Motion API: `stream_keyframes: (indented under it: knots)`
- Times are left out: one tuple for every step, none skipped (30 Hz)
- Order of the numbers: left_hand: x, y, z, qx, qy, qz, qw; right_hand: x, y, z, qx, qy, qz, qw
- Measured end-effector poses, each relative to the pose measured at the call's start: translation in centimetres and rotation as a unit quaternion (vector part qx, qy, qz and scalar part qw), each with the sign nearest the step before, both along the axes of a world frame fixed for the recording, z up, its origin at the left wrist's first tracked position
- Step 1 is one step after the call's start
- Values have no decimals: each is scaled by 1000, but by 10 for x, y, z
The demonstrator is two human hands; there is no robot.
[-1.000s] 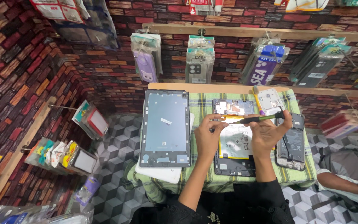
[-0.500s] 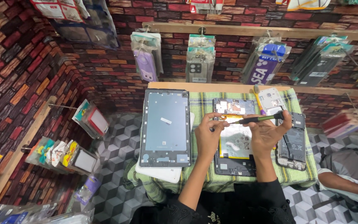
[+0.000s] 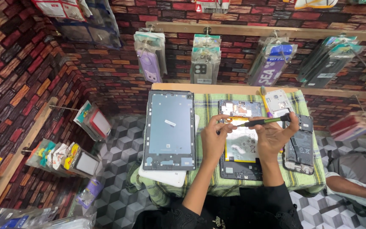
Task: The person uses a yellow plastic pry tool to separate a ribbon cable from a smartphone motherboard. They then use a screwdriver to remove screws from the phone's frame and place them on the table. The person continues to disassemble the phone by removing additional components.
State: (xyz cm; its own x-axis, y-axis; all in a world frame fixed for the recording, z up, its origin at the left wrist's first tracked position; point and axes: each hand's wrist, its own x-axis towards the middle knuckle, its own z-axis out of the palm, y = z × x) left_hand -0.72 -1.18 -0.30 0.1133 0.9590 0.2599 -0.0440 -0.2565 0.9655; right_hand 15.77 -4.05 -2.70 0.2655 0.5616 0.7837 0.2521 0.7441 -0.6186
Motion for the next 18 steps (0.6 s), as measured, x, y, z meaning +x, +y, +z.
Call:
stream_keyframes:
  knots:
    - [0, 0, -1, 6, -3, -3, 1000, 0, 0, 0, 0, 0, 1, 1000]
    - [1, 1, -1, 11, -7, -6, 1000, 0, 0, 0, 0, 1, 1, 1000]
    - [1, 2, -2, 12, -12, -12, 1000, 0, 0, 0, 1, 1, 2, 1000]
    - [2, 2, -3, 13, -17, -17, 1000, 0, 0, 0, -1, 1, 2, 1000]
    - [2, 2, -4, 14, -22, -22, 999, 0, 0, 0, -2, 2, 2, 1000]
    - [2, 3, -5, 15, -27, -28, 999, 0, 0, 0, -3, 2, 2, 1000]
    - [2, 3, -6, 17, -33, -34, 999, 0, 0, 0, -3, 3, 4, 1000]
    - [2, 3, -6, 18, -39, -41, 998, 0, 0, 1, -2, 4, 6, 1000]
    - [2, 3, -6, 18, -33, -40, 998, 0, 0, 1, -1, 5, 8, 1000]
    - [2, 3, -6, 18, -27, -39, 999, 0, -1, 1, -1, 2, 6, 1000]
    - [2, 3, -6, 18, -21, -39, 999, 0, -1, 1, -1, -1, 5, 1000]
    - [2, 4, -6, 17, -16, -38, 999, 0, -1, 1, -1, -4, 4, 1000]
    - [2, 3, -5, 15, -11, -37, 999, 0, -2, 1, -2, -6, -1, 1000]
    - [2, 3, -5, 13, -6, -36, 999, 0, -2, 1, -3, -7, -5, 1000]
    - [2, 2, -5, 13, -6, -35, 999, 0, -2, 0, -4, -8, -9, 1000]
    - [2, 2, -5, 13, -6, -34, 999, 0, -2, 0, -2, -8, -6, 1000]
    - [2, 2, -4, 13, -6, -33, 999, 0, -2, 0, -1, -7, -4, 1000]
    - [2, 2, -4, 12, -7, -33, 999, 0, -2, 0, 1, -7, -1, 1000]
